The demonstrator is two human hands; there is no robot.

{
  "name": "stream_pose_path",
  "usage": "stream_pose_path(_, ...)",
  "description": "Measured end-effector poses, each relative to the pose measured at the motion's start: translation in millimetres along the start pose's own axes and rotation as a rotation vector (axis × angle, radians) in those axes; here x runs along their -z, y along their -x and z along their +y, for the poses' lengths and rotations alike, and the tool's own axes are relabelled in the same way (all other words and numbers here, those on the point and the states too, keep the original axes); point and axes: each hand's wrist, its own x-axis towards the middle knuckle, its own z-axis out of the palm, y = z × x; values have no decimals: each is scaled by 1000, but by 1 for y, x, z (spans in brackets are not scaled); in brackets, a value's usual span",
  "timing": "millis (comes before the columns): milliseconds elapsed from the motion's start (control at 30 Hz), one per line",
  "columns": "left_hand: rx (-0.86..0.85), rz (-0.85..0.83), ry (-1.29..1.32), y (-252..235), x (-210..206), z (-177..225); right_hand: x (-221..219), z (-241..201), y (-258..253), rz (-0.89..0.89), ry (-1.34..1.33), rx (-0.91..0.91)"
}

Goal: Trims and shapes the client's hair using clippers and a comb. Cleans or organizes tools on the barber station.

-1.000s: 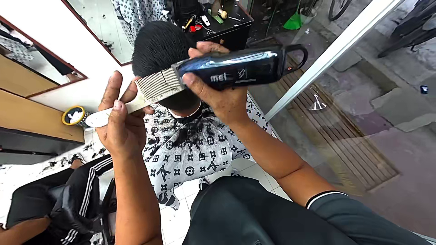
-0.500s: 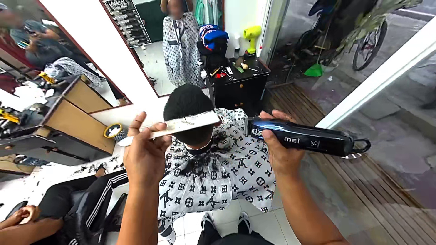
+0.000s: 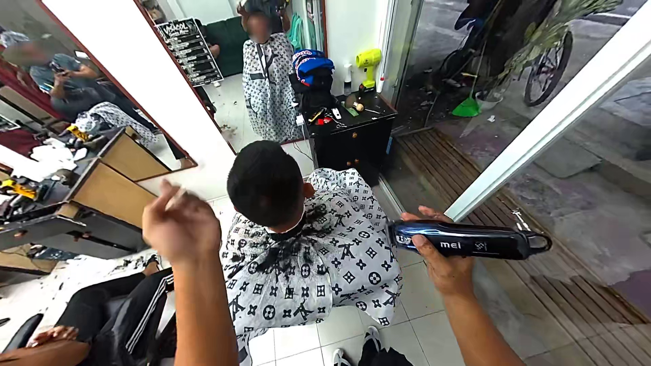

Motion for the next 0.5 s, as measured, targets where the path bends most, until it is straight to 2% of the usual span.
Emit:
stream_pose_path(33,-32,-138,39,30,0,-4,15,0,-1,-54,13,-34)
stream_pose_path(100,-31,-310,6,96,-16,-27,45,0,-5,-177,37,-143)
stream_pose_path(200,240,-460,-182,182,-47,-89,86,8,-14,-390,70,-359)
stream_pose_path(233,336,-518,-277,203,-57,-112,99,14,-19,-471,47,-442)
stream_pose_path(300,424,-591,-465,230,-78,-162,125,29,-37,-657,-14,-581)
stream_pose_path(367,459,-560,-660,241,-103,-213,144,45,-67,-861,-89,-665)
stream_pose_path(433,487,-444,-798,244,-134,-262,163,65,-104,-1068,-159,-692)
stream_pose_path(500,532,-277,-732,235,-173,-307,184,85,-147,-1232,-169,-722)
